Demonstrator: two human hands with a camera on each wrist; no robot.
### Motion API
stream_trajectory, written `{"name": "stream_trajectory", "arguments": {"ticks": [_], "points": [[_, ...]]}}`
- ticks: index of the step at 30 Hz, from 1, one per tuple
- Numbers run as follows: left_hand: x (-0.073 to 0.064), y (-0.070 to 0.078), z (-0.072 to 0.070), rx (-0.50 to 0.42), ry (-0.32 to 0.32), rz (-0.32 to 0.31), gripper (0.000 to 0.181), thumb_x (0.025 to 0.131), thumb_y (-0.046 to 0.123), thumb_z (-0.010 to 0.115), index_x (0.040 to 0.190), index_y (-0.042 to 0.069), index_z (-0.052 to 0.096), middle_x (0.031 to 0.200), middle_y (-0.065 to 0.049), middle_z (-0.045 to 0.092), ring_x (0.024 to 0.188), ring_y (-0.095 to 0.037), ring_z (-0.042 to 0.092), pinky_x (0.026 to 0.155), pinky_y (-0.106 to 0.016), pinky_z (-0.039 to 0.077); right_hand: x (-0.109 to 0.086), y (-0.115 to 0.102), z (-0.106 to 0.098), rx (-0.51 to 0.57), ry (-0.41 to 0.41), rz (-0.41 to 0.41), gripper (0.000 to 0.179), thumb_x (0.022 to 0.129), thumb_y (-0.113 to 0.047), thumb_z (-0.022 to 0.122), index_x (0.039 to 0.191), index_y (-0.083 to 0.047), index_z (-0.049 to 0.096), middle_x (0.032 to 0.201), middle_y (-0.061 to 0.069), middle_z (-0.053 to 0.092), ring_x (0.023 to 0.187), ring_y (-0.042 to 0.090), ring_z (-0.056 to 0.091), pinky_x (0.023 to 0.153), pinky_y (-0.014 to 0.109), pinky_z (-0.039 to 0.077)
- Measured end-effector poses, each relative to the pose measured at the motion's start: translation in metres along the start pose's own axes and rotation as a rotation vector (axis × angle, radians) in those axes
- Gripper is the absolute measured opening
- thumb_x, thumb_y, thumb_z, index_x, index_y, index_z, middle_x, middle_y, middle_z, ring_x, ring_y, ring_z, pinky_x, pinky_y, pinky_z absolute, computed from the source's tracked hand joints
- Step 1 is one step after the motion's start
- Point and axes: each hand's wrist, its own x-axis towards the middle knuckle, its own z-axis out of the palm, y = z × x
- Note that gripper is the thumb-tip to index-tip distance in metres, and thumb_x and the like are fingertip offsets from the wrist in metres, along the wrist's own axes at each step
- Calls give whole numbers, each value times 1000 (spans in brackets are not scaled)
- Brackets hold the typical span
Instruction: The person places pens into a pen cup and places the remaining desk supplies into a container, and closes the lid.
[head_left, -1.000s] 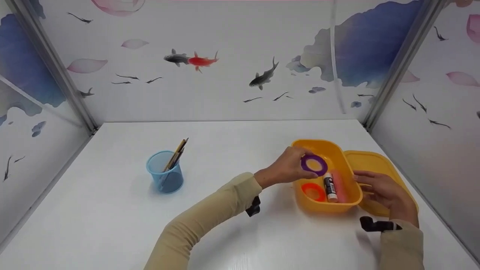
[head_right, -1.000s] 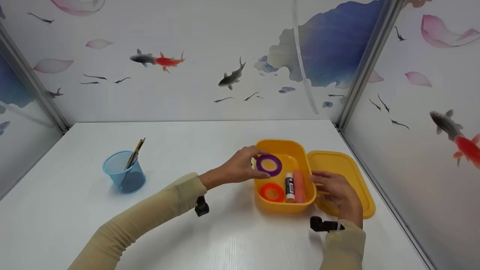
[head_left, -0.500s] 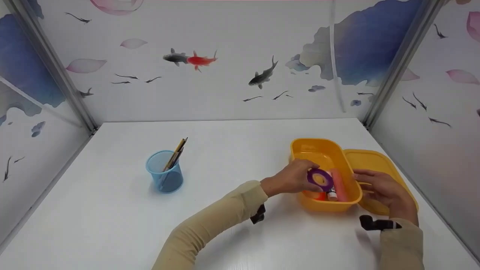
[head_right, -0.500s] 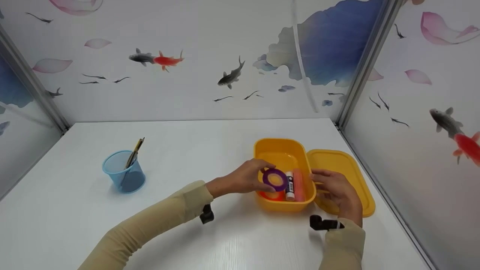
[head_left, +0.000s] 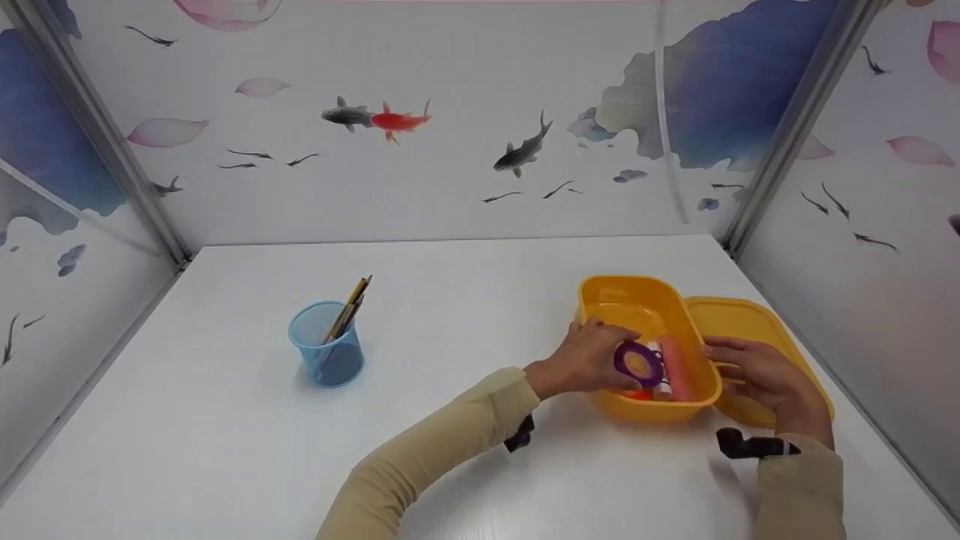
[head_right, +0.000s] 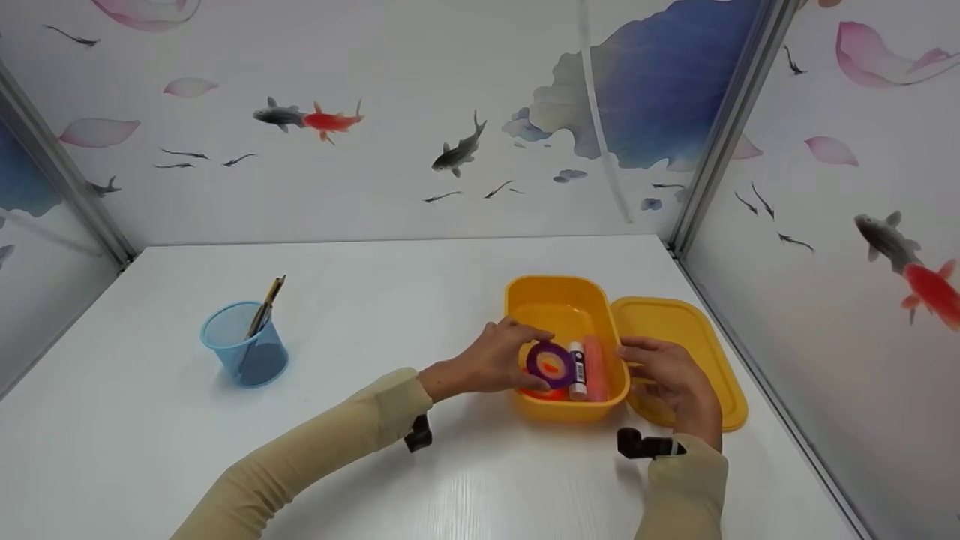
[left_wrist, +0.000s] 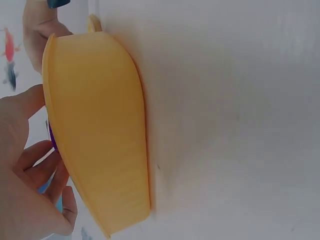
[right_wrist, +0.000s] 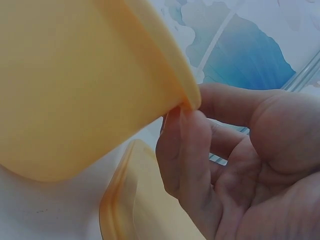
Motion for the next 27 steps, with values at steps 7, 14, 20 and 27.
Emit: {"name": "stream_trajectory", "arguments": {"ticks": [7,14,20,27], "points": [[2,-6,-4,-108,30,-54,80,83,53,75,152,26,43,154,8,47,137,-16,39,116,-30,37,0,-1,0,-11,-6,-8,87,87,-57,68,156,-15,34,144,-1,51,117,20,56,93,21,54],[-2,-5,-11,-513,251,-251,56,96,29,68,147,18,48,146,-4,51,130,-20,53,105,-27,52,1,0,1,-53,-11,-12,91,88,-59,66,158,-13,30,162,14,32,119,20,56,93,20,54],[-9,-6,-14,-821,339,-382,50,96,18,68,143,13,52,141,-10,56,123,-23,60,100,-33,56,1,0,0,-45,-19,-22,90,89,-58,66,158,-12,30,160,14,34,116,18,58,94,21,55],[-18,-9,-8,-967,351,-576,50,93,19,71,140,10,54,127,-9,62,103,-18,68,90,-33,61,0,-2,1,-30,-19,-5,87,89,-56,67,157,-14,33,154,9,43,115,19,57,93,21,56]]}}
